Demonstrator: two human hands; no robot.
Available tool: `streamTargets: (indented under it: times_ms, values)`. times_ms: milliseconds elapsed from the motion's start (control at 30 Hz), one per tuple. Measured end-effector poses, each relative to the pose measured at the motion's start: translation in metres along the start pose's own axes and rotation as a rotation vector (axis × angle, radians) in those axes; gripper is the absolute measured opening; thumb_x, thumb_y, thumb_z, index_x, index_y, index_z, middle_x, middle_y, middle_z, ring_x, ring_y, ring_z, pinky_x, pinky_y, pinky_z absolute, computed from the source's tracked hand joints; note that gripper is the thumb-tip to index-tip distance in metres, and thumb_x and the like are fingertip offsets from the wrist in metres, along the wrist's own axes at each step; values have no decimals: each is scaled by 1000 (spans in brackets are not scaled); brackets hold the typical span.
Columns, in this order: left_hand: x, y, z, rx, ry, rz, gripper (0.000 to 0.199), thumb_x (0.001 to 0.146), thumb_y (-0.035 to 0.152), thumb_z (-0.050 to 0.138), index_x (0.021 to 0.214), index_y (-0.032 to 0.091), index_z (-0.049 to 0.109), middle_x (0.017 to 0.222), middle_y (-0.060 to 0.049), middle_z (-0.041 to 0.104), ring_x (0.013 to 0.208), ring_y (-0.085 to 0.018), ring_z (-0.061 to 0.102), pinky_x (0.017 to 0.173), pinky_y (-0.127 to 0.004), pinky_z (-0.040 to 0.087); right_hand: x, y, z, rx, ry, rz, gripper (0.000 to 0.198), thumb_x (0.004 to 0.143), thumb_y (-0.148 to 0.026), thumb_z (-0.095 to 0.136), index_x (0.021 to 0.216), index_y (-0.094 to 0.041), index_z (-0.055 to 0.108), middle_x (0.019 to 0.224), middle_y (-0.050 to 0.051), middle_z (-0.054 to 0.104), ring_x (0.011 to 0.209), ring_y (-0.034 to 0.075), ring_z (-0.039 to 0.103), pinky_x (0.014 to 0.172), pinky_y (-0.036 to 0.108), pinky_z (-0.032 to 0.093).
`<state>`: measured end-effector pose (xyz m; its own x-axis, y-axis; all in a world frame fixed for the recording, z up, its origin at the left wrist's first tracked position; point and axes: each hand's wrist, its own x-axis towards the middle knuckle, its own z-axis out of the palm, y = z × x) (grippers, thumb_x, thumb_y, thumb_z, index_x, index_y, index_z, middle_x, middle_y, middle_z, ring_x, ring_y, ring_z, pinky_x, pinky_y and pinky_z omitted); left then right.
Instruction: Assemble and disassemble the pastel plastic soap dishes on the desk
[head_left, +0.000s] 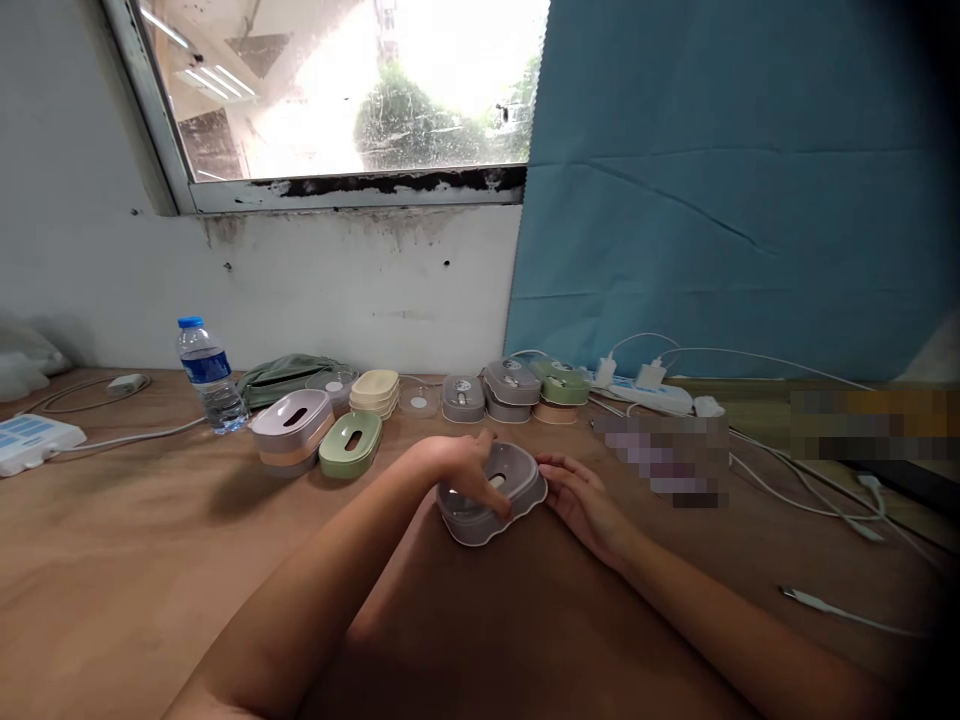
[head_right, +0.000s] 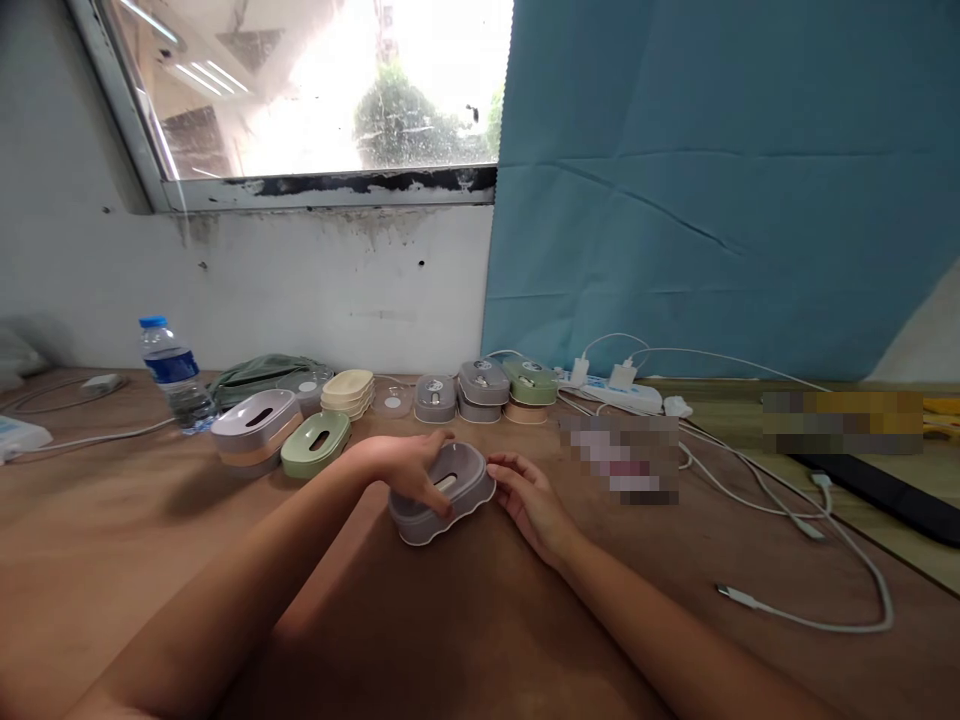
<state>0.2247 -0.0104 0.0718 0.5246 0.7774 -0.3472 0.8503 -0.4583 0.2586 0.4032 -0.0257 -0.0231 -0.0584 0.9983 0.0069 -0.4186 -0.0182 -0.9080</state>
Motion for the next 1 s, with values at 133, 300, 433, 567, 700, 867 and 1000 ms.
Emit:
streamTargets:
  times_ms: [133,300,433,567,700,867,1000]
  values:
    - [-1,-2,-4,-34,20,51,106,50,54,62,132,14,9,132,-17,35,112,-31,43,86,-35,40,-1,-1,2,80,38,-18,21,55,-21,73,72,-21,61,71,-3,61,67,13,56,64,25,46]
    - [3,-9,-5,-82,5,131,111,48,55,64,133,16,3,130,-17,36,110,-30,44,85,-34,40,-1,0,-1,71,37,-74,26,55,-23,74,76,-23,59,73,-3,62,70,13,58,64,25,48]
    - [8,-16,-3,-143,-17,207,107,51,50,65,133,20,1,126,-13,41,110,-26,46,85,-30,39,0,0,-5,47,20,-86,29,55,-23,73,79,-24,57,73,-2,62,73,15,59,64,26,49]
    - [14,-22,-3,-211,-57,230,104,54,47,64,132,23,0,118,-9,47,104,-23,50,84,-29,41,1,0,-7,41,21,-89,30,54,-23,73,78,-24,56,72,-3,61,74,15,60,64,25,48]
    - [16,-28,-5,-295,-90,245,99,56,45,64,132,24,4,117,-8,47,99,-21,52,82,-29,42,1,-1,-7,56,28,-80,30,52,-24,74,76,-24,55,69,-3,60,71,14,59,63,25,47]
    - [16,-36,-7,-425,-104,244,78,63,37,59,128,27,16,114,-5,49,96,-18,54,76,-25,45,-1,-7,-5,70,43,-62,25,52,-24,72,71,-23,56,67,-2,60,67,15,57,60,26,46]
    - [19,-38,-5,-362,-46,176,80,61,45,59,128,26,18,113,-5,51,95,-19,55,74,-25,45,-1,-9,-4,156,43,-11,22,50,-17,70,67,-22,57,65,-4,61,63,13,56,63,26,45]
